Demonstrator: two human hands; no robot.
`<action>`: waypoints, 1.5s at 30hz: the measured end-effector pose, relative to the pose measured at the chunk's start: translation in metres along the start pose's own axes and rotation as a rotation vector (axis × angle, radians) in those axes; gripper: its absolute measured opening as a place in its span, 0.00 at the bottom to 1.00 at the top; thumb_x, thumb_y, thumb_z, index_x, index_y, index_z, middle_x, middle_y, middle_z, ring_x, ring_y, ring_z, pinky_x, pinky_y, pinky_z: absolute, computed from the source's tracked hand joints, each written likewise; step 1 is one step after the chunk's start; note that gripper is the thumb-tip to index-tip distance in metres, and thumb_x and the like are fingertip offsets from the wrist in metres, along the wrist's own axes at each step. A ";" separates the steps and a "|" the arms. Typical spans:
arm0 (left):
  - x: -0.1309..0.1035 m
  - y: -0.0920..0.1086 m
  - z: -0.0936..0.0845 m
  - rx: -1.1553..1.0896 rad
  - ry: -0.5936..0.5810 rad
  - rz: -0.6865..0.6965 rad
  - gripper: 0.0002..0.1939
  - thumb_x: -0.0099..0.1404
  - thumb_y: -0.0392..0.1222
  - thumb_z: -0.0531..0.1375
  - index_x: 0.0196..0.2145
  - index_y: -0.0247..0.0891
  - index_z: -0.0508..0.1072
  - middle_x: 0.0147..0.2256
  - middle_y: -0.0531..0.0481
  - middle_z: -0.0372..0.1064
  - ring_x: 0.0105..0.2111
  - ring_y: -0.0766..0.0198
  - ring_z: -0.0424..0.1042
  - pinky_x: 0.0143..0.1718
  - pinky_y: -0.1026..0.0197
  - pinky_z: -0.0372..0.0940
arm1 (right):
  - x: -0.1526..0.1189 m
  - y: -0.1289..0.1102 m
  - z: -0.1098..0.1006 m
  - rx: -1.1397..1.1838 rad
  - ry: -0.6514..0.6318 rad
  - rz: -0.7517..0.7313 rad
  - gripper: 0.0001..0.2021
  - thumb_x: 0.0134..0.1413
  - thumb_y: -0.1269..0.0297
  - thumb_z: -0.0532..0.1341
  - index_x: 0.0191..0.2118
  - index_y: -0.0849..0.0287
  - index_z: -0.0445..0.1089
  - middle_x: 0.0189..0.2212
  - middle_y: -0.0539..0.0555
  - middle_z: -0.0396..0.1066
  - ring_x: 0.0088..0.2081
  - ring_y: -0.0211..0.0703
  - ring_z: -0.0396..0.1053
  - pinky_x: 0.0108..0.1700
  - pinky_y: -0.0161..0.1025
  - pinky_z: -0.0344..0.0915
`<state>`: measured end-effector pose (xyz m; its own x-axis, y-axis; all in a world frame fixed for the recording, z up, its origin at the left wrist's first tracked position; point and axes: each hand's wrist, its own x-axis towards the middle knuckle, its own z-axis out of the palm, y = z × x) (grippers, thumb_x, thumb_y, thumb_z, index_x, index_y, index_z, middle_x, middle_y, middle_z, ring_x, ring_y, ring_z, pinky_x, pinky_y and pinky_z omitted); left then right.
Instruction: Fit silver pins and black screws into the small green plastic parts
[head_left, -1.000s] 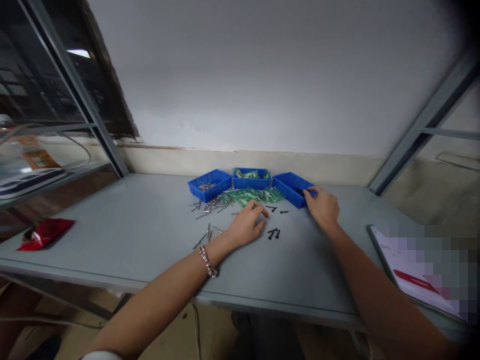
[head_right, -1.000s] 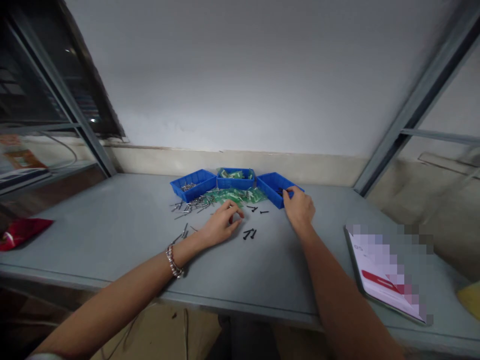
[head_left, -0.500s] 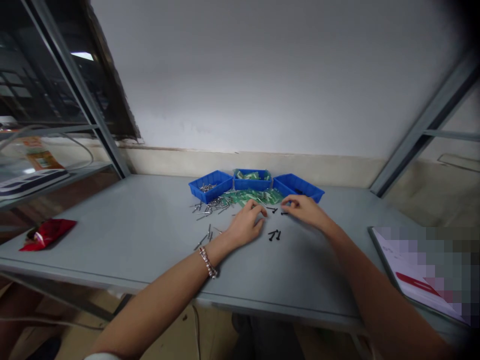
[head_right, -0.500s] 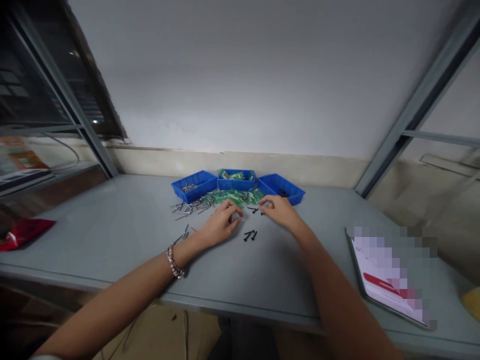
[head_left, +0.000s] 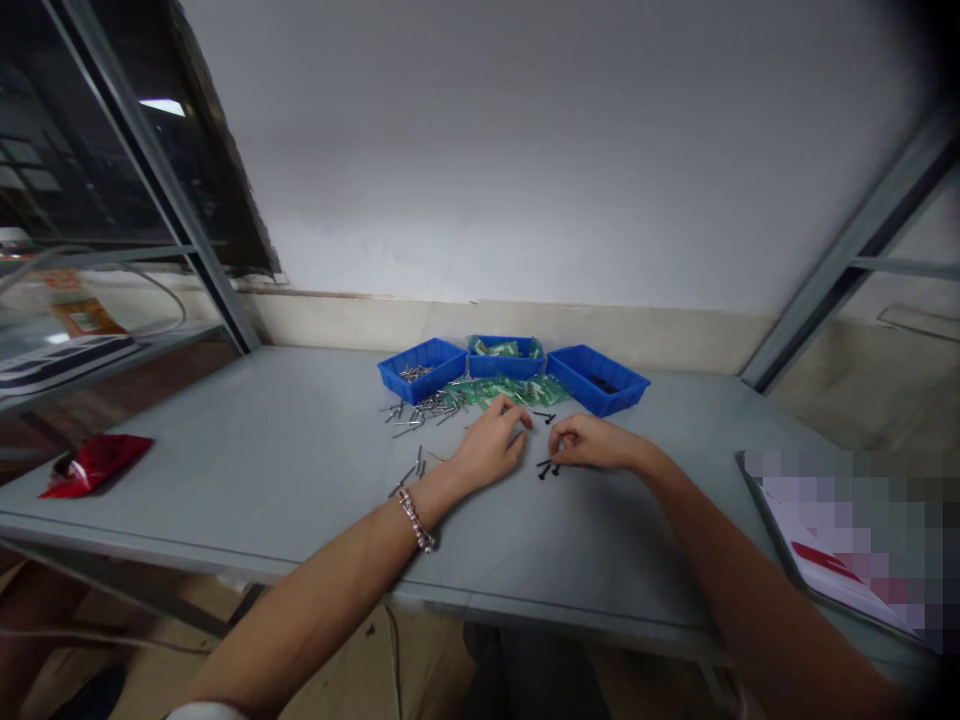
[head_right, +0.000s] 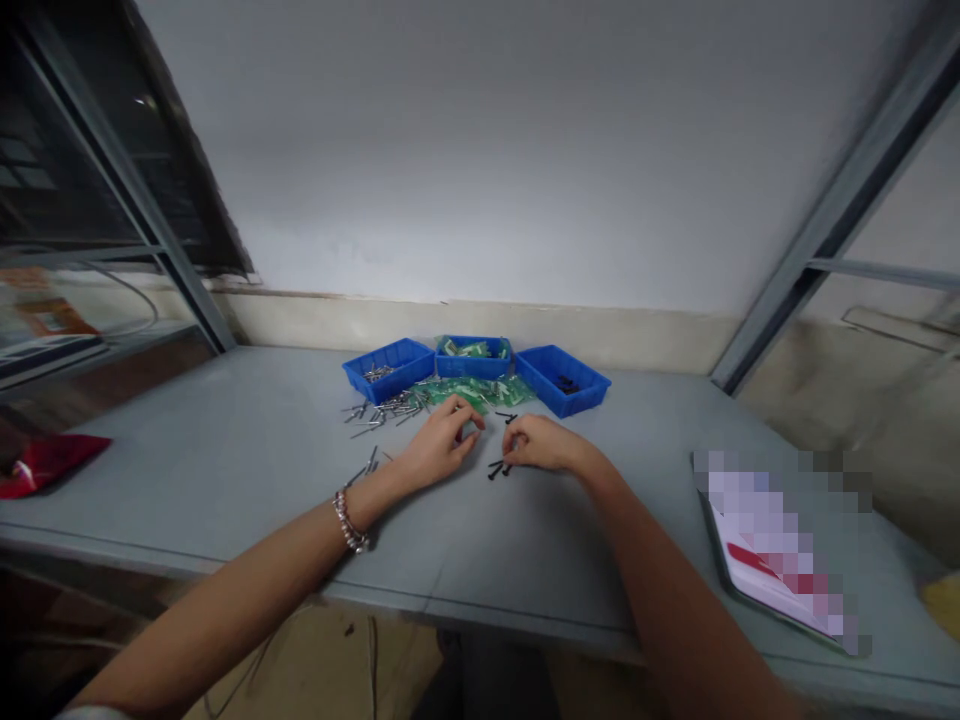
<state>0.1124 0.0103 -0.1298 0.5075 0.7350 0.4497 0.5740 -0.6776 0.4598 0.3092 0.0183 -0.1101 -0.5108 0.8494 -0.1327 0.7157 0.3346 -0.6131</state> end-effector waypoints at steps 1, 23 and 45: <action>0.000 0.000 0.000 -0.002 -0.001 -0.010 0.08 0.59 0.34 0.52 0.37 0.38 0.66 0.40 0.46 0.57 0.32 0.64 0.62 0.35 0.59 0.63 | 0.001 0.000 0.000 0.009 0.013 -0.005 0.05 0.41 0.65 0.61 0.26 0.60 0.72 0.17 0.47 0.61 0.20 0.34 0.57 0.22 0.32 0.51; 0.011 -0.007 0.002 -0.350 0.019 -0.225 0.18 0.64 0.46 0.46 0.25 0.36 0.69 0.20 0.51 0.60 0.23 0.66 0.60 0.25 0.63 0.55 | -0.001 -0.020 0.000 0.351 0.287 -0.027 0.08 0.45 0.61 0.59 0.28 0.61 0.66 0.16 0.45 0.57 0.20 0.32 0.55 0.23 0.32 0.51; 0.008 -0.001 0.001 -0.306 0.107 -0.155 0.08 0.61 0.41 0.54 0.30 0.35 0.69 0.30 0.49 0.60 0.30 0.65 0.60 0.33 0.62 0.58 | 0.002 -0.019 0.007 0.453 0.176 -0.043 0.13 0.53 0.55 0.54 0.26 0.60 0.61 0.19 0.46 0.58 0.17 0.28 0.51 0.19 0.31 0.47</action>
<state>0.1163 0.0165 -0.1277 0.3498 0.8340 0.4267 0.4116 -0.5460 0.7297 0.2914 0.0109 -0.1046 -0.4190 0.9079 0.0103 0.3964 0.1931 -0.8976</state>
